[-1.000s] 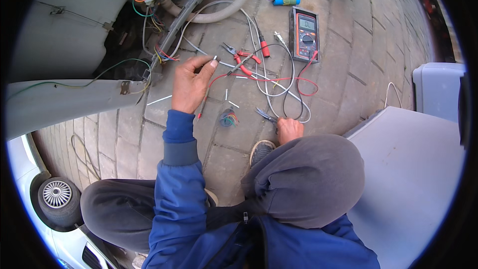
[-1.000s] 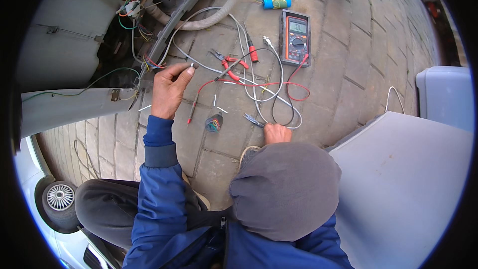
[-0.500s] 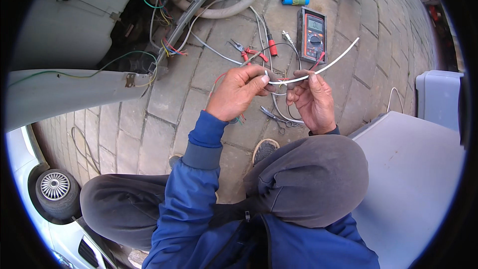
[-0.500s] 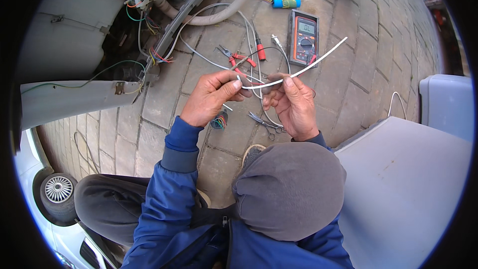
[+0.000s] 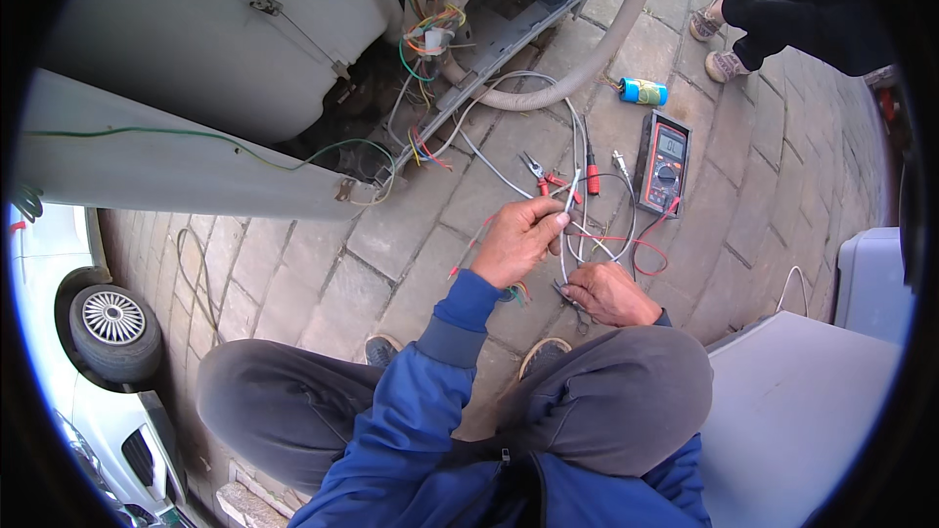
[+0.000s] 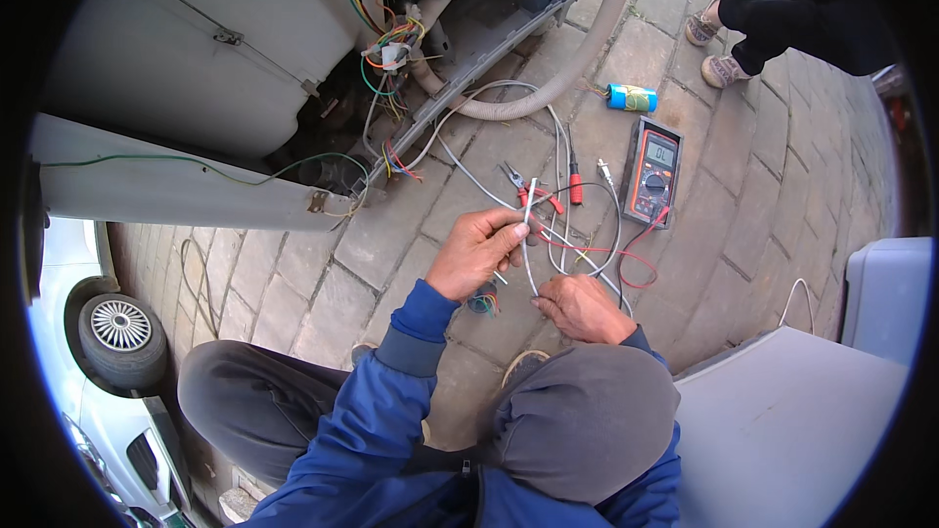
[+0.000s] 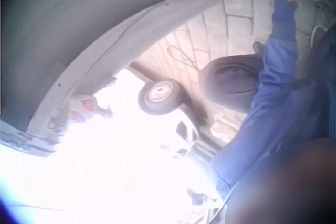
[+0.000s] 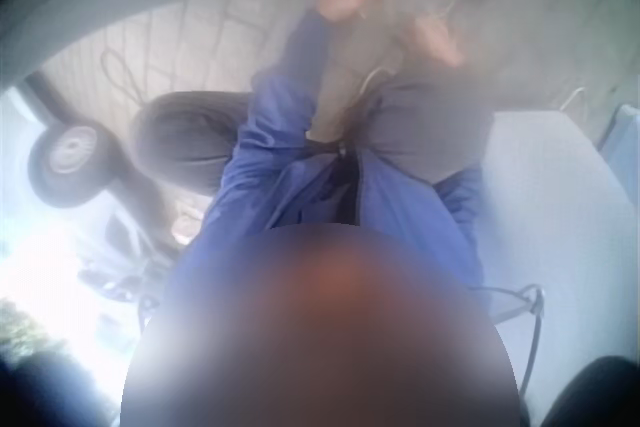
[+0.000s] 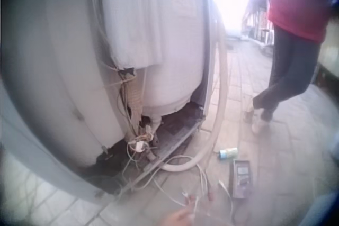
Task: The person sits on the ground and repairs the wiring of a washing machine. They use pliers to strip and twist wires, and a multimeter to test electrical connections. The person works on the exposed wiring at the base of the appliance.
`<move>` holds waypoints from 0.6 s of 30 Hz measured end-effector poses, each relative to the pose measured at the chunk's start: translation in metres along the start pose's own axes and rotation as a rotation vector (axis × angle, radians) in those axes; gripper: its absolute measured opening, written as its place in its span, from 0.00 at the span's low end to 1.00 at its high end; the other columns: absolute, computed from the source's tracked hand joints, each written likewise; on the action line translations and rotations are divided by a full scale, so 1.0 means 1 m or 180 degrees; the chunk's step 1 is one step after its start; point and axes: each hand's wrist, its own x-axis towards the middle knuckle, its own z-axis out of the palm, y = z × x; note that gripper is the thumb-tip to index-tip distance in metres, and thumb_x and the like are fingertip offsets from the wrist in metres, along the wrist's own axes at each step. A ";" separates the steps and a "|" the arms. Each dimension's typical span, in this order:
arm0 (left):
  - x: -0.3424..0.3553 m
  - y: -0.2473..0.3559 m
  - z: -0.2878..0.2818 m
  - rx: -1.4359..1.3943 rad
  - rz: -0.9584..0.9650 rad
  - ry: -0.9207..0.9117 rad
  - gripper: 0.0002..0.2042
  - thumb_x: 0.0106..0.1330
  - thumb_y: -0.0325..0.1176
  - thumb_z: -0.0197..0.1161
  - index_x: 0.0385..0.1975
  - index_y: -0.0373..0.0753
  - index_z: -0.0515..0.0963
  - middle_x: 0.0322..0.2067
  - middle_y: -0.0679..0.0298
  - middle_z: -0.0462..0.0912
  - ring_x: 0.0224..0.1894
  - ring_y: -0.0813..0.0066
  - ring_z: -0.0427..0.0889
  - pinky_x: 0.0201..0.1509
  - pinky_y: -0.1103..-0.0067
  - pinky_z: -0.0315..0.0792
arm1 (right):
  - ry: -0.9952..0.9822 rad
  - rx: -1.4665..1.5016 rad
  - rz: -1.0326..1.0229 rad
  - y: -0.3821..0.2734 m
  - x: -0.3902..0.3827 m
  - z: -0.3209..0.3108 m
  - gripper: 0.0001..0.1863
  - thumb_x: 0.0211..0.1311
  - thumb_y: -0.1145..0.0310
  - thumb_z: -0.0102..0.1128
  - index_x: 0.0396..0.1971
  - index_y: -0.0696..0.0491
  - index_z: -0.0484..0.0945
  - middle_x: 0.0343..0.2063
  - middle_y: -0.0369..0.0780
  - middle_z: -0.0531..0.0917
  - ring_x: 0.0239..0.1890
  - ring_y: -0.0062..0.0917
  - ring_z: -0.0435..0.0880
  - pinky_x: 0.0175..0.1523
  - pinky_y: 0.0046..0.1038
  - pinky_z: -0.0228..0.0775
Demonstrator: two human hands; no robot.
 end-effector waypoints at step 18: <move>0.021 -0.145 -0.046 0.3398 -0.0634 0.1408 0.12 0.54 0.39 0.75 0.31 0.36 0.86 0.31 0.48 0.87 0.38 0.49 0.87 0.45 0.62 0.81 | 0.0176 -0.0422 0.2134 0.061 -0.059 0.029 0.15 0.57 0.60 0.70 0.30 0.59 0.87 0.26 0.54 0.84 0.32 0.50 0.85 0.39 0.45 0.76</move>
